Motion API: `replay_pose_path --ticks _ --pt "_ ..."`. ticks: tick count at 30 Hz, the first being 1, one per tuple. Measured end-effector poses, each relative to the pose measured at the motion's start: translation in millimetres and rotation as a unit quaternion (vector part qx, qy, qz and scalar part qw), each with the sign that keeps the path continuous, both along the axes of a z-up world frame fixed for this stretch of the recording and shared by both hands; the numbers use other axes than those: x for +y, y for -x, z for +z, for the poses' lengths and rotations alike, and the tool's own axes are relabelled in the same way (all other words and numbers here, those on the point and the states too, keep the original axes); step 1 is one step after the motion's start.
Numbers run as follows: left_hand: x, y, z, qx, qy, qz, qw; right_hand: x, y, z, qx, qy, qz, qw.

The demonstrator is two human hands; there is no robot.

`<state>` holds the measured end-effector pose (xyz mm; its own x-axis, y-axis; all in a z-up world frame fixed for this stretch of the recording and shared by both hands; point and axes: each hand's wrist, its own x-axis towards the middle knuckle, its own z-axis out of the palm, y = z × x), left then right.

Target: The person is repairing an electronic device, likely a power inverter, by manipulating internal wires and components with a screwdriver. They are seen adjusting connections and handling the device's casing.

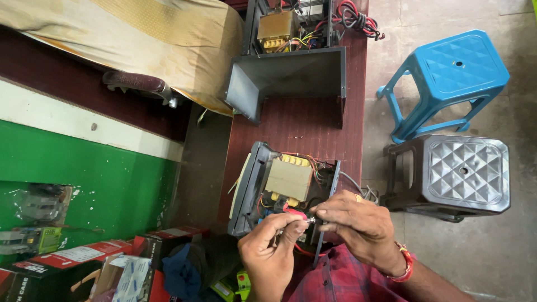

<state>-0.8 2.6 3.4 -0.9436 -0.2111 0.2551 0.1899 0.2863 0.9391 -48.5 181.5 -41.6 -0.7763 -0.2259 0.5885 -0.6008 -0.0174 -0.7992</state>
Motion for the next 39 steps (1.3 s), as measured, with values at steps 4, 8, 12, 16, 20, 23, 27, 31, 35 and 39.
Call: replay_pose_path --ticks 4,8,12,16,20,23,27,31,35,39 --pt "1 0 1 0.001 0.009 -0.003 1.0 -1 0 -2 0.007 -0.001 -0.003 1.0" --pt "2 -1 0 0.007 0.005 -0.003 1.0 -2 -1 -4 0.0 0.006 -0.006 1.0" --pt "4 -1 -1 0.023 0.012 -0.007 1.0 -2 -3 -4 -0.013 0.005 -0.01 1.0" --pt "5 -1 0 0.052 0.026 -0.011 0.998 -3 -4 -3 -0.028 -0.012 -0.029 0.999" --pt "6 0 1 0.051 0.027 -0.019 0.998 -2 -6 -2 -0.069 -0.015 -0.025 0.997" --pt "8 1 1 0.055 0.024 -0.027 0.998 -1 -5 -3 -0.084 -0.03 -0.023 0.996" --pt "8 1 -5 0.041 0.037 -0.017 0.998 4 -3 -14 -0.131 -0.042 0.0 0.99" --pt "10 12 -32 0.025 0.056 -0.02 0.998 22 3 -41 -0.293 0.048 0.008 0.955" --pt "12 33 -83 -0.095 0.09 -0.008 0.991 54 14 -86 -0.422 0.145 -0.107 0.888" --pt "19 55 -134 -0.173 0.076 -0.053 0.98 66 17 -141 -0.447 0.108 -0.157 0.874"
